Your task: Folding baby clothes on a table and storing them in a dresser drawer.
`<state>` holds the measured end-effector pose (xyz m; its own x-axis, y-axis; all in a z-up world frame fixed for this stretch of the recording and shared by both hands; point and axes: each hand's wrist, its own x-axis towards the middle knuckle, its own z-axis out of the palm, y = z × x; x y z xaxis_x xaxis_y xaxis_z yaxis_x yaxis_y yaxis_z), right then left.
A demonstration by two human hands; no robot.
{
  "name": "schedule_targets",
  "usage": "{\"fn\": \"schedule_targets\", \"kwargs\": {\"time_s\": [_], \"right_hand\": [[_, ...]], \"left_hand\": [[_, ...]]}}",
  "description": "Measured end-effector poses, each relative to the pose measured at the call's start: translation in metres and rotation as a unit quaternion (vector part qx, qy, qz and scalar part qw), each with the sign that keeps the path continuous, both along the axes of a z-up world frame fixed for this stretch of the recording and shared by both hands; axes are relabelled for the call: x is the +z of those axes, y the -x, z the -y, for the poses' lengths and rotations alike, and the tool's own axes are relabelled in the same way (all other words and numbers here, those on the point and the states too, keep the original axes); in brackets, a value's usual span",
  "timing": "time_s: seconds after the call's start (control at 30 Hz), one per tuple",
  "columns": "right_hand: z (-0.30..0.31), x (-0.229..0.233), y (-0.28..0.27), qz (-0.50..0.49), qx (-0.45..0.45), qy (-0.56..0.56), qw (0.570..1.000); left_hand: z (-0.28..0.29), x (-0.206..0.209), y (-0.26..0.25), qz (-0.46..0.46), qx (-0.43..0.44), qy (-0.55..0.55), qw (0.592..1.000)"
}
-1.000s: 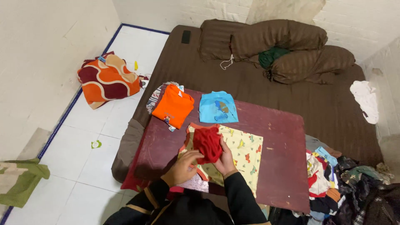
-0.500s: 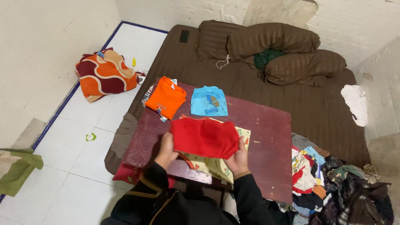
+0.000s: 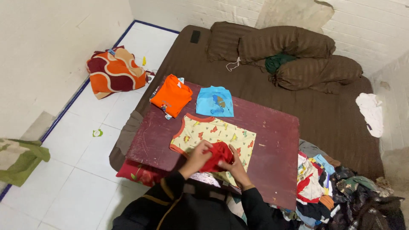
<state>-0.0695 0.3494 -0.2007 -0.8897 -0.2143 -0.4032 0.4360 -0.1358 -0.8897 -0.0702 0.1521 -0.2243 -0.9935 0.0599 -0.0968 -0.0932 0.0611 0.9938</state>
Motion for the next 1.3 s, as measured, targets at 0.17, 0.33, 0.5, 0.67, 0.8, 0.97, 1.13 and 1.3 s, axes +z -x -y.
{"fn": "schedule_targets", "kwargs": {"time_s": [0.17,0.33,0.5,0.67,0.8,0.97,1.13,1.3], "right_hand": [[-0.006,-0.039,-0.01,-0.179,0.133,-0.07,0.972],[-0.013,-0.061,-0.008,-0.092,0.047,-0.088,0.991],[-0.018,-0.052,-0.002,-0.073,-0.146,-0.034,0.986],[-0.013,-0.059,-0.014,-0.044,-0.206,-0.055,0.976],[-0.003,-0.077,-0.021,-0.021,-0.26,-0.043,0.964],[0.0,-0.092,-0.027,-0.012,-0.302,-0.057,0.952],[0.011,-0.071,-0.018,-0.016,-0.346,-0.042,0.937],[0.012,-0.069,-0.017,-0.04,-0.401,-0.007,0.915]], "left_hand": [[-0.018,-0.045,-0.007,-0.055,-0.036,0.023,0.998],[0.037,0.005,0.032,0.091,-0.09,-0.1,0.987],[0.134,-0.039,0.108,-0.147,0.036,0.455,0.877],[0.185,-0.043,0.148,-0.155,0.097,0.652,0.736],[0.2,-0.037,0.161,-0.186,0.013,0.658,0.729],[0.228,-0.05,0.219,-0.168,0.136,0.337,0.916],[0.267,0.018,0.272,-0.206,0.227,0.024,0.952],[0.246,0.087,0.236,-0.337,0.182,0.263,0.885]]}}
